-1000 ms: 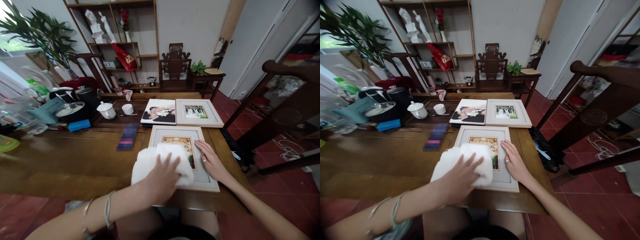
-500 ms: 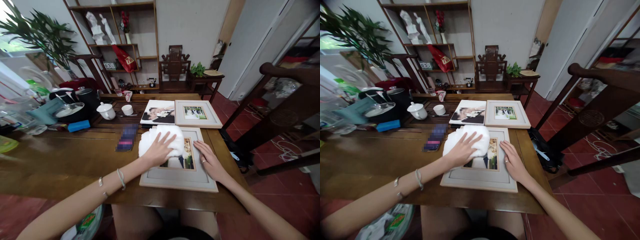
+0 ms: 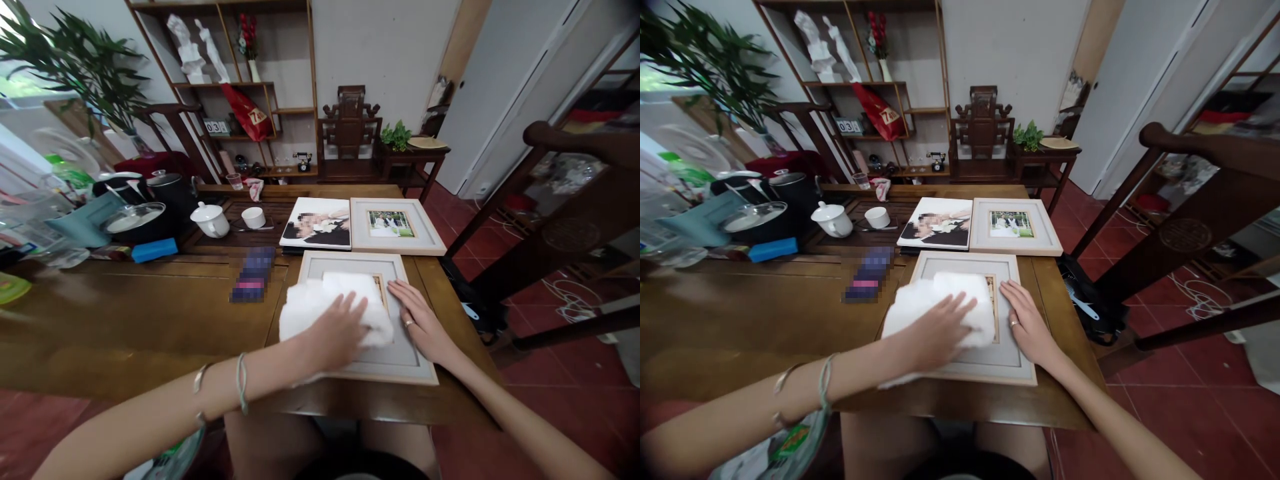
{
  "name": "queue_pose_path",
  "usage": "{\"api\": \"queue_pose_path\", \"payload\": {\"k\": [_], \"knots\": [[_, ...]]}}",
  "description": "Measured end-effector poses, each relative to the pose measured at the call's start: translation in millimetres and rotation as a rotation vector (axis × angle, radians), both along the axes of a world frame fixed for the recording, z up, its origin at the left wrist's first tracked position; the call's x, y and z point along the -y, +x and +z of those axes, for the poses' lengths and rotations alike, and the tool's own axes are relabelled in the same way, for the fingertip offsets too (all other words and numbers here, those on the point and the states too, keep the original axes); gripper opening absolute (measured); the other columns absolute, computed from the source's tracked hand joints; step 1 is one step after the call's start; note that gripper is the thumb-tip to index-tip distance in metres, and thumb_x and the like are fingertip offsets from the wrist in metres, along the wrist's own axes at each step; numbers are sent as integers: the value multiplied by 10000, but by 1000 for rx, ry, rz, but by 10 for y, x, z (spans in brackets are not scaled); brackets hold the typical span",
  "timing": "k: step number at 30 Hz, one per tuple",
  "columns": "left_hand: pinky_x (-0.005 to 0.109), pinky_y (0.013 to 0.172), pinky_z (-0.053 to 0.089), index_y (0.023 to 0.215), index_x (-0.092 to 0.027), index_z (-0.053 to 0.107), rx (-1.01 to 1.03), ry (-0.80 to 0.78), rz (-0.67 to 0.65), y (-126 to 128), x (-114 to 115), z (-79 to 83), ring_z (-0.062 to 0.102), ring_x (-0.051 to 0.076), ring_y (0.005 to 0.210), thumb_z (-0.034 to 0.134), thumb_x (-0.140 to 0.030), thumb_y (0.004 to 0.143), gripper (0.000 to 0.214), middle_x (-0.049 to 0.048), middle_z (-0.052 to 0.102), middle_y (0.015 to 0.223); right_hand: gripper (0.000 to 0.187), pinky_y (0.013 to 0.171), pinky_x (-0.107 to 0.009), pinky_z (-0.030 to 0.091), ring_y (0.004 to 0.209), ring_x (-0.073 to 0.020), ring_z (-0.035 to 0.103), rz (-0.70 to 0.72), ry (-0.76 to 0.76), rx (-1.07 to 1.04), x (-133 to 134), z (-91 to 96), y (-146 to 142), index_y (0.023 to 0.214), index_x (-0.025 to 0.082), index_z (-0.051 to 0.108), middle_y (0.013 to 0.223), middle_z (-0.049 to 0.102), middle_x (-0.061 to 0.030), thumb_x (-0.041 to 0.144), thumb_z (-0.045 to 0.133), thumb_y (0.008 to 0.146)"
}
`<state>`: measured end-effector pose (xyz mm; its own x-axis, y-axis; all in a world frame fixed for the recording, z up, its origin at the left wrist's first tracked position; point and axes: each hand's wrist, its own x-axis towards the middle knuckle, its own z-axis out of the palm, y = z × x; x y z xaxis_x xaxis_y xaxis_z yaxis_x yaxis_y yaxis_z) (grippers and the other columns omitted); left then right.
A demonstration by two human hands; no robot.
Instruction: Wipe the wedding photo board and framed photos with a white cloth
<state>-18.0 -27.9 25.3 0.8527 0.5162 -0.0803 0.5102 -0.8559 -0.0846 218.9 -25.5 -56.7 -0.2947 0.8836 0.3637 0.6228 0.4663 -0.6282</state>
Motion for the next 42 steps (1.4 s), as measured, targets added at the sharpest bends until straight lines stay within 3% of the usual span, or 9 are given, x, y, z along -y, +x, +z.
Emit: {"api": "queue_pose_path", "payload": {"k": [4, 7, 10, 15, 18, 21, 25, 35, 42], "knots": [[445, 1025, 385, 1068, -168, 692, 18, -104, -121, -38, 502, 233, 466, 351, 1274, 489, -408, 925, 345, 170, 473, 1404, 522, 1152, -571, 257, 1402, -242, 304, -3, 2, -1, 7, 15, -8, 1418, 291, 401, 1463, 434, -56, 160, 340, 917], [437, 1026, 393, 1088, -178, 680, 30, -153, -89, -60, 552, 247, 450, 336, 1294, 498, -413, 921, 341, 153, 446, 1433, 521, 1155, -559, 259, 1406, -233, 297, -1, -1, 5, 7, 14, -4, 1417, 288, 402, 1467, 429, -53, 156, 333, 918], [493, 1044, 362, 1120, -199, 666, 35, -90, 14, -58, 307, 69, 362, 351, 1353, 563, -348, 884, 297, 141, 371, 1487, 526, 1157, -556, 254, 1408, -230, 293, 3, -7, 14, 5, 10, 3, 1421, 280, 395, 1470, 423, -57, 152, 338, 915], [522, 1134, 201, 1039, -183, 700, 66, 98, 70, -84, -417, -260, 174, 343, 1431, 616, -293, 848, 236, 104, 234, 1554, 533, 1150, -565, 261, 1404, -235, 298, 1, -5, 13, 8, 8, 1, 1419, 278, 396, 1462, 431, -66, 144, 344, 906], [537, 1142, 166, 1070, -180, 690, 88, 191, 67, -75, -722, -313, 125, 343, 1441, 620, -366, 854, 293, 90, 199, 1566, 530, 1149, -568, 258, 1401, -237, 303, -7, -1, 8, 11, 6, -7, 1411, 277, 409, 1458, 438, -69, 138, 339, 904], [541, 1143, 153, 1060, -170, 693, 101, 232, 47, -12, -797, -310, 91, 342, 1446, 621, -361, 851, 293, 86, 152, 1577, 521, 1145, -571, 261, 1399, -245, 307, -7, 9, 6, 9, 4, -12, 1401, 266, 424, 1453, 444, -78, 140, 341, 902], [544, 1131, 186, 1100, -198, 685, 98, 124, 31, 106, -593, -284, 156, 320, 1439, 541, -361, 900, 296, 73, 251, 1552, 519, 1146, -571, 260, 1394, -248, 314, -3, 26, 0, 1, -2, -10, 1392, 267, 433, 1444, 453, -77, 138, 348, 897], [566, 1044, 309, 1073, -204, 688, 77, -49, -92, 226, 481, 40, 325, 387, 1358, 480, -381, 917, 315, 113, 392, 1474, 483, 1149, -567, 260, 1394, -251, 318, 1, 22, -47, -3, -12, 9, 1388, 287, 442, 1448, 455, -63, 195, 349, 923], [559, 1032, 335, 1062, -224, 684, 87, -15, -149, 173, 545, 62, 337, 359, 1352, 507, -385, 895, 291, 68, 407, 1470, 447, 1143, -568, 270, 1390, -253, 329, -9, 6, -55, -6, 11, 5, 1380, 279, 456, 1441, 467, -69, 246, 343, 949]]}}
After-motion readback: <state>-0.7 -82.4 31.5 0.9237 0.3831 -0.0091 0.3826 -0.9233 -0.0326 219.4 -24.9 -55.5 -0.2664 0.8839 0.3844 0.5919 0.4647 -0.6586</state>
